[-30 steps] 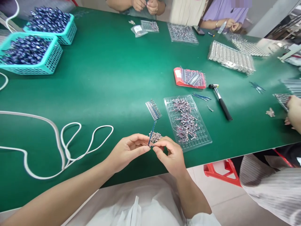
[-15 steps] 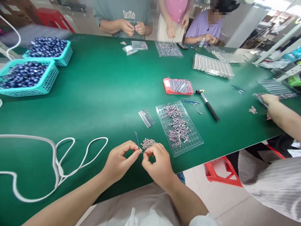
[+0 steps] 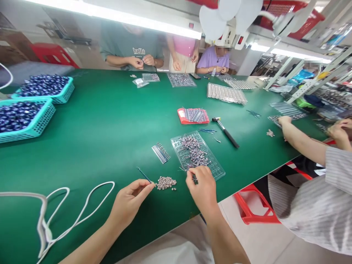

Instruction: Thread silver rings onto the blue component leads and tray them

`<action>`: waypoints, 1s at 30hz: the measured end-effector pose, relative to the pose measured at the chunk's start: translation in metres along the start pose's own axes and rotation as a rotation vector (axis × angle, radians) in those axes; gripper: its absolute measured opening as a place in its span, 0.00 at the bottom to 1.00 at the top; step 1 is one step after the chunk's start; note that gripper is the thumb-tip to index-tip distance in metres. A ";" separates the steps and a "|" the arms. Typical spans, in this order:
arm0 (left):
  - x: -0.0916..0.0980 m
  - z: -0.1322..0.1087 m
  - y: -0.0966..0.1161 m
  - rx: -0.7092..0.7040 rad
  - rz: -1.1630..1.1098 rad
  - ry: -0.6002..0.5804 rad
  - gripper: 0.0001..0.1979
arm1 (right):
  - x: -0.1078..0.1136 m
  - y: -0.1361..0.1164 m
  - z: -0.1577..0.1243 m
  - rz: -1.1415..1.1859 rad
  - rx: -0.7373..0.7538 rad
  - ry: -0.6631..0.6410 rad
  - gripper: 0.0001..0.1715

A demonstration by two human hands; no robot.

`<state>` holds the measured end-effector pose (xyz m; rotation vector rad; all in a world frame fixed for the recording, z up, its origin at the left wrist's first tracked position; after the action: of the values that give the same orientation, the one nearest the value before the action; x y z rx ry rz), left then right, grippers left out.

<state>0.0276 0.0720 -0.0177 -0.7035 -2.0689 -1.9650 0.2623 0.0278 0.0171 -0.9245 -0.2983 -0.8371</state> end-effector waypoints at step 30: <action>-0.020 -0.001 -0.005 -0.147 0.029 -0.186 0.16 | 0.001 0.104 0.121 -0.381 -0.159 -0.369 0.13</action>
<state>0.0424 0.0673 -0.0312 -0.9746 -2.0149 -2.1250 0.3542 0.1580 0.0287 -1.1936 -0.7540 -1.0469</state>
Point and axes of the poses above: each hand's wrist, its own z-axis towards the middle knuckle, its own x-axis out of the back of the hand, y = z × x, the point moved 7 cm from there along z, towards the middle knuckle, and after that the axes turned 12 degrees about z, right-handed, at the moved point
